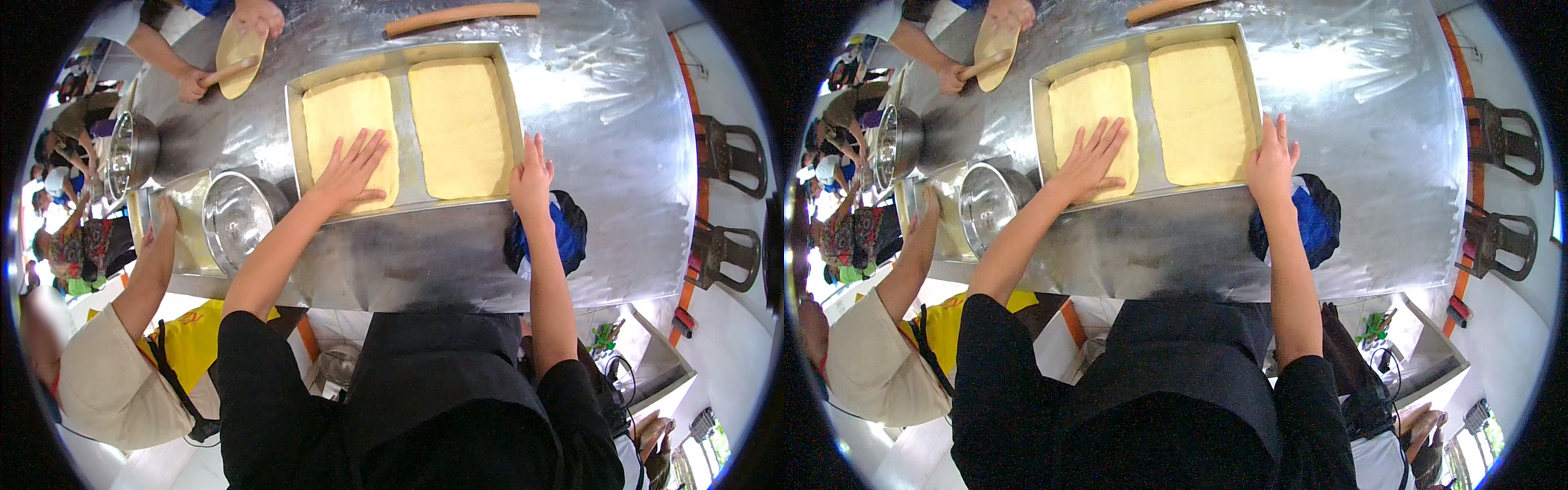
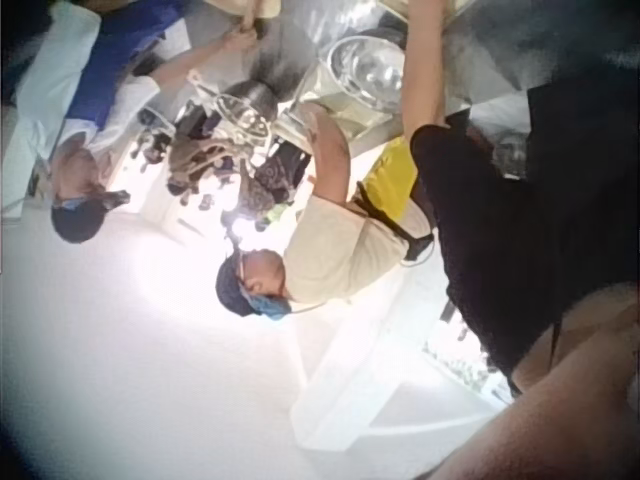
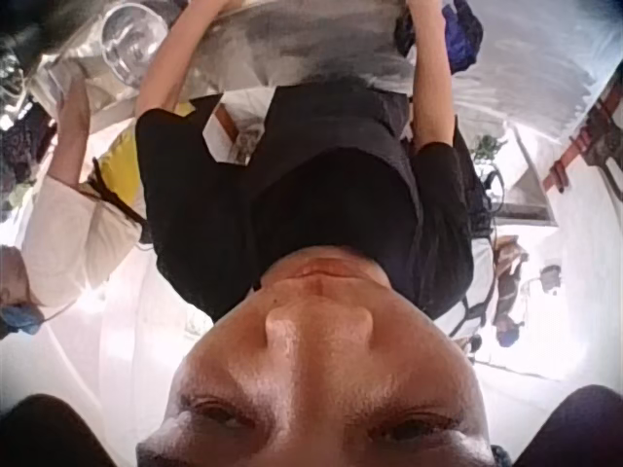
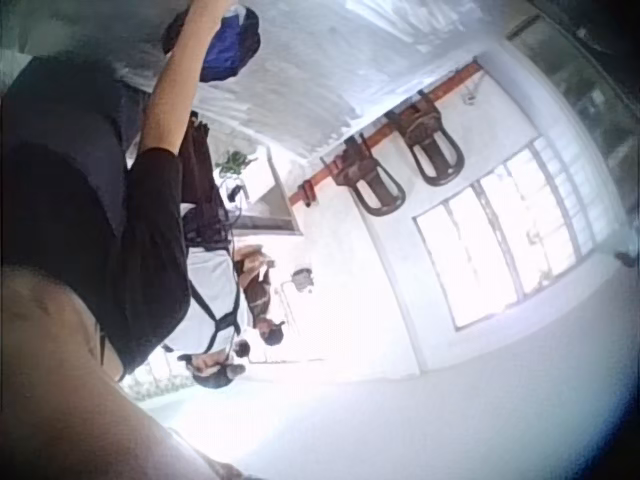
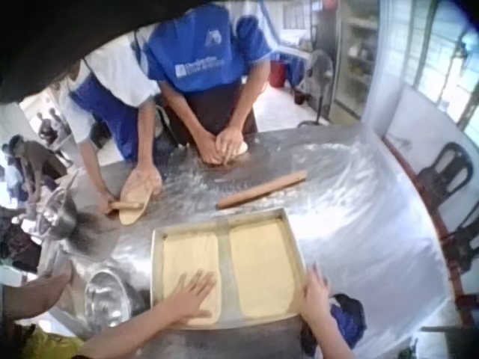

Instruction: The person flattens pieces of dough into rectangular baking trays by hand, pressing with their palms and stretching the dough to the corners of the trays.

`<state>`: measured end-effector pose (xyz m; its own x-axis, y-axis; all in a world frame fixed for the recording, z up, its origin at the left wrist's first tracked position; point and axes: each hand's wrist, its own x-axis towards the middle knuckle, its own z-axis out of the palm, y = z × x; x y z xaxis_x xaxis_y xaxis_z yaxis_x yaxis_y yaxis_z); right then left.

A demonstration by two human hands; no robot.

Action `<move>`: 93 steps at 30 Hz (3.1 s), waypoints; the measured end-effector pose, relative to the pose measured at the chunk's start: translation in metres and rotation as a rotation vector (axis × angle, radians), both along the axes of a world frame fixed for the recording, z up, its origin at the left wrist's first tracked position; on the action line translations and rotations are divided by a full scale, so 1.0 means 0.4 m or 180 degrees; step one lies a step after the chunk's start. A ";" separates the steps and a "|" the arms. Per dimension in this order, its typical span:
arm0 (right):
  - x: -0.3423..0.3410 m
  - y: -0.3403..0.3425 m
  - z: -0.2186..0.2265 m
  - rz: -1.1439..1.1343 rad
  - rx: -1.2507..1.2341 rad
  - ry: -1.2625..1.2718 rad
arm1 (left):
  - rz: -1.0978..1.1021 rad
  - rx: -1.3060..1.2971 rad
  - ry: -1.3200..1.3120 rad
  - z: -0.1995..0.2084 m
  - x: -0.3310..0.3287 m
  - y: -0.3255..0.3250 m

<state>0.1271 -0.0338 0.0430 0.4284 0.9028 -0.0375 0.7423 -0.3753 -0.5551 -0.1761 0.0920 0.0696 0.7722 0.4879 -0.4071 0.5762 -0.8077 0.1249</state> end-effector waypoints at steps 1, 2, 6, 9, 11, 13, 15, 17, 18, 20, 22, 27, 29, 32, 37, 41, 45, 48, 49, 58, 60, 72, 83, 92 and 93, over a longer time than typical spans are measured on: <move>0.000 0.001 -0.001 0.0022 -0.0015 -0.0034 | 0.0069 0.0021 -0.0027 -0.001 0.002 0.000; -0.002 -0.001 -0.003 0.0017 0.0005 0.0019 | 0.0141 0.0017 -0.0051 -0.004 0.006 -0.011; -0.005 -0.002 -0.004 0.0004 0.0045 0.0110 | 0.0393 0.0140 0.0018 -0.021 0.025 -0.039; 0.002 -0.005 0.000 0.0013 0.0008 0.0039 | 0.0507 -0.0037 -0.0171 -0.021 0.028 -0.038; 0.001 -0.004 0.006 0.0019 -0.0021 0.0013 | 0.0552 0.0122 -0.0258 -0.043 0.026 -0.041; -0.006 -0.002 0.016 0.0019 -0.0041 0.0029 | 0.0654 0.0214 -0.0157 -0.056 0.028 -0.045; -0.006 -0.004 0.014 0.0007 -0.0017 0.0064 | 0.0798 0.0189 0.0134 -0.029 0.067 -0.057; -0.005 -0.004 0.011 0.0012 0.0025 0.0112 | 0.0951 0.0137 0.0140 -0.030 0.078 -0.061; -0.005 -0.003 0.008 0.0023 0.0055 0.0140 | 0.1029 0.0119 0.0147 -0.027 0.079 -0.061; -0.001 -0.003 0.003 0.0046 0.0086 0.0231 | 0.1126 -0.0241 -0.0130 -0.003 0.067 -0.050; 0.011 -0.007 -0.005 0.0070 0.0087 0.0352 | 0.0981 -0.0407 -0.0157 0.035 0.053 -0.037; 0.026 -0.012 -0.004 0.0215 0.0131 0.0223 | 0.0385 -0.1246 0.0147 0.081 0.015 -0.082; 0.039 -0.015 0.007 0.0295 0.0024 0.0105 | 0.0217 -0.1066 0.0271 0.075 0.027 -0.088; 0.073 -0.026 0.014 0.0377 0.0051 0.0138 | 0.0086 -0.0902 0.0073 0.085 0.031 -0.123; 0.131 -0.068 0.011 0.0483 0.0130 0.0290 | 0.0135 -0.1268 -0.0021 0.081 0.049 -0.180; 0.047 -0.066 0.134 0.0275 -0.0568 -0.1068 | 0.0114 -0.1259 -0.0096 0.074 0.069 -0.227; -0.093 -0.035 0.155 0.2211 0.0199 -0.0670 | 0.0266 -0.1437 -0.0281 0.098 0.065 -0.235; -0.163 0.008 0.141 0.4023 0.0286 -0.0568 | 0.1217 -0.1383 -0.0982 0.142 -0.004 -0.200; -0.161 0.027 0.121 0.4365 0.0422 -0.0651 | 0.1646 -0.1249 -0.1327 0.152 -0.035 -0.193; -0.173 0.121 0.047 0.6052 0.0435 -0.0787 | 0.3431 0.1177 -0.2072 0.153 -0.126 -0.338; -0.202 0.118 0.073 0.5956 0.0599 -0.0588 | 0.3619 0.1147 -0.2271 0.143 -0.113 -0.358; -0.393 0.151 0.022 0.5676 0.0948 -0.0860 | 0.3600 0.0620 -0.1734 0.139 -0.107 -0.468; -0.446 0.094 0.031 0.4643 0.0817 -0.1325 | 0.3603 0.0577 -0.1716 0.106 -0.132 -0.453; -0.428 0.099 0.037 0.4891 0.1042 -0.1278 | 0.3456 0.0583 -0.1798 0.076 -0.146 -0.474; -0.423 0.095 0.028 0.4927 0.1097 -0.1203 | 0.3488 0.0563 -0.1773 0.072 -0.145 -0.475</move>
<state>-0.0421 0.0043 0.0543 -0.9070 0.3984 0.1367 0.3768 0.9125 -0.1594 -0.2340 -0.0981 0.0986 -0.0304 0.9994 -0.0174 0.8610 0.0350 0.5073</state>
